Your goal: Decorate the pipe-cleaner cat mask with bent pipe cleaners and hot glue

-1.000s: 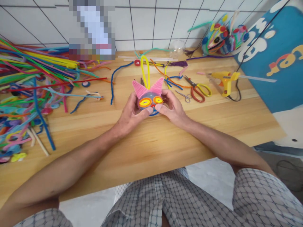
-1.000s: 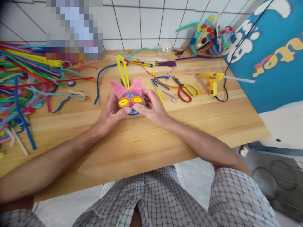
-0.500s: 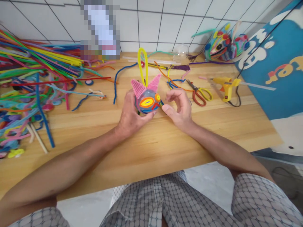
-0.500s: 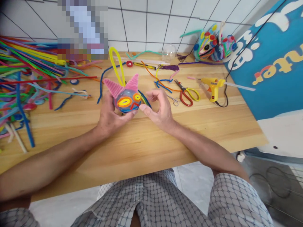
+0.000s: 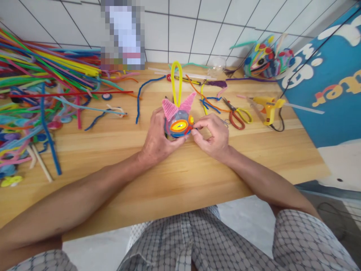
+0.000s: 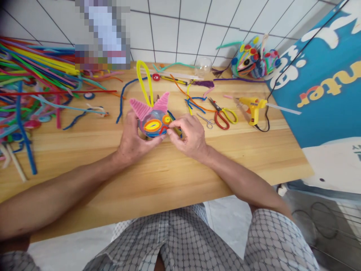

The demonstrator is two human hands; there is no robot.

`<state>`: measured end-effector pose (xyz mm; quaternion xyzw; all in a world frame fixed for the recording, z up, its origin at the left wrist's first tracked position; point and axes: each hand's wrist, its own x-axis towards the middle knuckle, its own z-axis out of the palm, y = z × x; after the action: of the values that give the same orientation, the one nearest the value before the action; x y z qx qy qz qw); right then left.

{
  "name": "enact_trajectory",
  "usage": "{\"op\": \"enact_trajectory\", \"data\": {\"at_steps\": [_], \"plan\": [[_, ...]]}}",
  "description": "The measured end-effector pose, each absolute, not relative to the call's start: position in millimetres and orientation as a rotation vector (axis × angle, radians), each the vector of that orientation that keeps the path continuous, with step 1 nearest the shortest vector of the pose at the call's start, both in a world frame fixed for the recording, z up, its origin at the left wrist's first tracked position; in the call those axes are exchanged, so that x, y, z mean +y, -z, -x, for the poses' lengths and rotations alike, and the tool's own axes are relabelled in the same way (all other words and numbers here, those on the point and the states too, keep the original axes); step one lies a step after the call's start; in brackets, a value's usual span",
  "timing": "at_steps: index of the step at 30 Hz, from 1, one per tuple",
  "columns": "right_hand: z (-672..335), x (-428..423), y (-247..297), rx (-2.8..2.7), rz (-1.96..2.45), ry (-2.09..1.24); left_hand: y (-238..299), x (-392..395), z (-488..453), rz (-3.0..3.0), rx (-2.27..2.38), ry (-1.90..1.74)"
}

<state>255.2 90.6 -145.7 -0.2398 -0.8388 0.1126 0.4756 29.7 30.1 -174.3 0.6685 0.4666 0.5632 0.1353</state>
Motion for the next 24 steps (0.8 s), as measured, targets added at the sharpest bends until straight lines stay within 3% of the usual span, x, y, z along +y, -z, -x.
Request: {"op": "enact_trajectory", "data": {"at_steps": [24], "plan": [[-256.6,88.0,144.1,-2.106,0.613,-0.357,180.8,30.0,-32.1,-1.855,1.353,-1.627]]}}
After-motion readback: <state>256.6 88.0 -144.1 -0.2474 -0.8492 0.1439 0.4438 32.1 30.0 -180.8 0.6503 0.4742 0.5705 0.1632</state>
